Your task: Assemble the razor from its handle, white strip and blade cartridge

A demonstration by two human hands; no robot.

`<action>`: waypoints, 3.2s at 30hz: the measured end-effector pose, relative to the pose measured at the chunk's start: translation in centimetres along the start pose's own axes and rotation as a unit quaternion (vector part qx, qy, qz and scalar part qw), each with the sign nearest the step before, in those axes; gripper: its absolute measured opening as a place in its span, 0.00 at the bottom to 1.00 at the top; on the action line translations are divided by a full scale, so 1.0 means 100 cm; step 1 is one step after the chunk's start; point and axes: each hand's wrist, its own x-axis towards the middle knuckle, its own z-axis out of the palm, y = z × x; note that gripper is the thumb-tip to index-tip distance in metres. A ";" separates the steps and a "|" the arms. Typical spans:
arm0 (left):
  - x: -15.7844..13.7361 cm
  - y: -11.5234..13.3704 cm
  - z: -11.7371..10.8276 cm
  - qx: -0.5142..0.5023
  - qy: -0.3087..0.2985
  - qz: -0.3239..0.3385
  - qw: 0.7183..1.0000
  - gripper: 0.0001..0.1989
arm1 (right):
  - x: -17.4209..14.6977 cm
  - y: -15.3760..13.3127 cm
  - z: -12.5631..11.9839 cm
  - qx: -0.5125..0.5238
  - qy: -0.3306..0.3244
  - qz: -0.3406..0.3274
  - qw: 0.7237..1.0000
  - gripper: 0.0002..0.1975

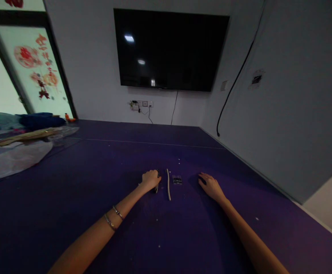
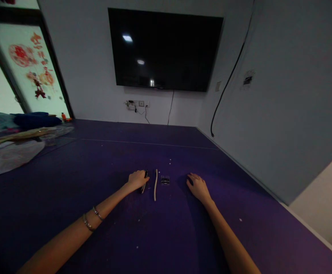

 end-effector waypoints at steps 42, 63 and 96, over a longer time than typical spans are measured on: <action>0.017 -0.055 -0.024 -0.583 -0.266 -0.235 0.731 0.23 | 0.003 0.006 0.002 -0.009 -0.003 -0.015 1.000 0.23; 0.015 -0.048 -0.021 -0.567 -0.206 -0.185 0.776 0.20 | 0.004 0.006 0.003 -0.005 -0.004 -0.010 1.000 0.23; -0.020 0.014 -0.024 -0.597 -0.042 0.080 0.797 0.07 | -0.012 -0.077 -0.050 -0.051 0.041 -0.013 0.998 0.18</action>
